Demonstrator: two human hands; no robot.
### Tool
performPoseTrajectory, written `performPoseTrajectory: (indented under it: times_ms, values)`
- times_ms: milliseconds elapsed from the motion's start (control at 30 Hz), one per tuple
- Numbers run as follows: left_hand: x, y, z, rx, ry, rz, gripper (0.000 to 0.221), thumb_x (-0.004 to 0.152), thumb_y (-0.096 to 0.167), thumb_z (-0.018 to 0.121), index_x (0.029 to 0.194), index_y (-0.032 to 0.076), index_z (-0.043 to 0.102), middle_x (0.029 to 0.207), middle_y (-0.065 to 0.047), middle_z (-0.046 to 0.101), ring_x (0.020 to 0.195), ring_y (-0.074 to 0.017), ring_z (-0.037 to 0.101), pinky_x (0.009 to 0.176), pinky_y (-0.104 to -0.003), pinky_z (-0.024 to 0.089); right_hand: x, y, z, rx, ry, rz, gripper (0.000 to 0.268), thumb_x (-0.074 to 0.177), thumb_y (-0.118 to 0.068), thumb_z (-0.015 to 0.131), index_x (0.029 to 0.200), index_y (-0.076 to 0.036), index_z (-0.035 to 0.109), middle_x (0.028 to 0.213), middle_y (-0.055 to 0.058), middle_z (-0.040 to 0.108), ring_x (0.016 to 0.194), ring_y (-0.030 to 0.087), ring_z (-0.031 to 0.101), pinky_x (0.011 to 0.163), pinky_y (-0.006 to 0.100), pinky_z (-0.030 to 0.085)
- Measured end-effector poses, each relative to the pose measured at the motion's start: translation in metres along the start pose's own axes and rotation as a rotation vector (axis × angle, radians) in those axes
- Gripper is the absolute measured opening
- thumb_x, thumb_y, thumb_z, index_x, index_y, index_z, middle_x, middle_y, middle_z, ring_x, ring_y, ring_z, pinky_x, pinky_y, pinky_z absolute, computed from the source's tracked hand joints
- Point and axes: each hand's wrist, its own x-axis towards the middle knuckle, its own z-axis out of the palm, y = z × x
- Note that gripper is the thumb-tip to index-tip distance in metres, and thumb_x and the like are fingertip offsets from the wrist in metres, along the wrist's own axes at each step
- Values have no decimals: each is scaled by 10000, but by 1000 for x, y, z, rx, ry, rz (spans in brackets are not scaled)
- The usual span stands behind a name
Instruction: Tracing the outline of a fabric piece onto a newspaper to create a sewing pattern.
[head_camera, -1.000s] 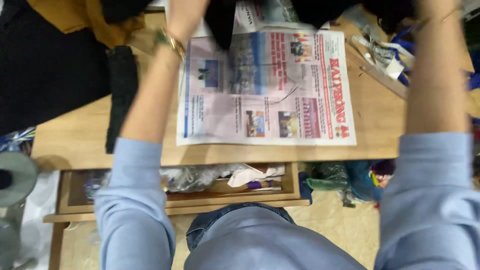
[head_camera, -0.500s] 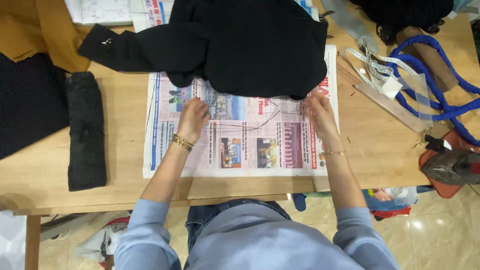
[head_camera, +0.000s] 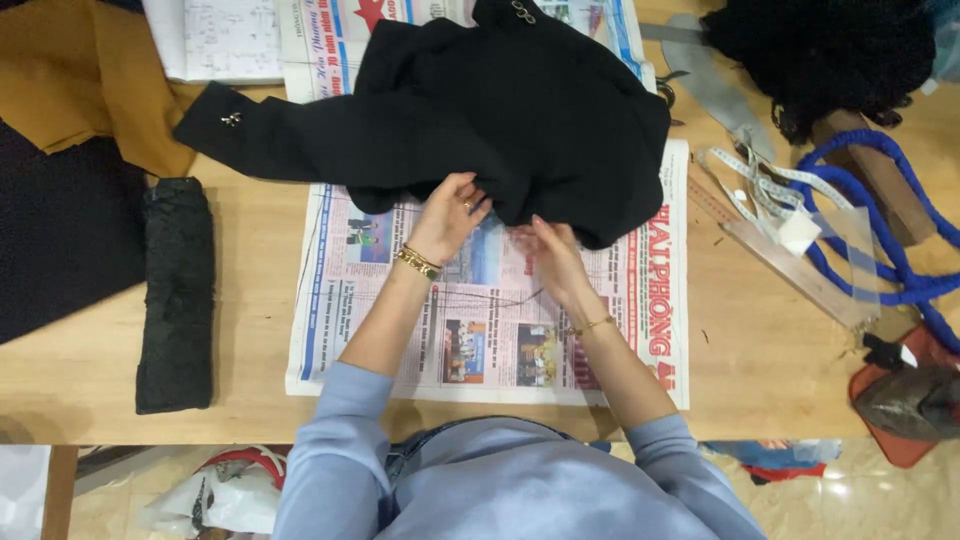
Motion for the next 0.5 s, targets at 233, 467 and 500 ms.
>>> performPoseTrajectory:
  times_ms: [233,467,500]
  values:
    - [3,20,25,551,-132,736,344,992,371,670,1286,210,594,1299,-23,566,1304,-191,459,1166,-399,275,2,-89,40,-141,42,-153,390,903,-418,741,1187,-152,749,1123,133,752,996,303,747,976,425,578]
    - [10,5,87,1606,88,1315,1058,904,817,573,1652,173,193,1749,-48,143,1643,-334,172,1266,-783,114,-59,-165,163,-78,-792,-182,708,1085,-589,336,1582,-94,434,1658,95,391,1627,218,288,1383,677,1]
    - [19,-1,95,1611,85,1310,1058,904,817,573,1652,173,193,1749,-48,143,1643,-334,172,1266,-783,114,-64,-163,177,-72,-788,-183,708,1085,-589,336,1582,-94,434,1658,95,391,1627,218,288,1383,677,1]
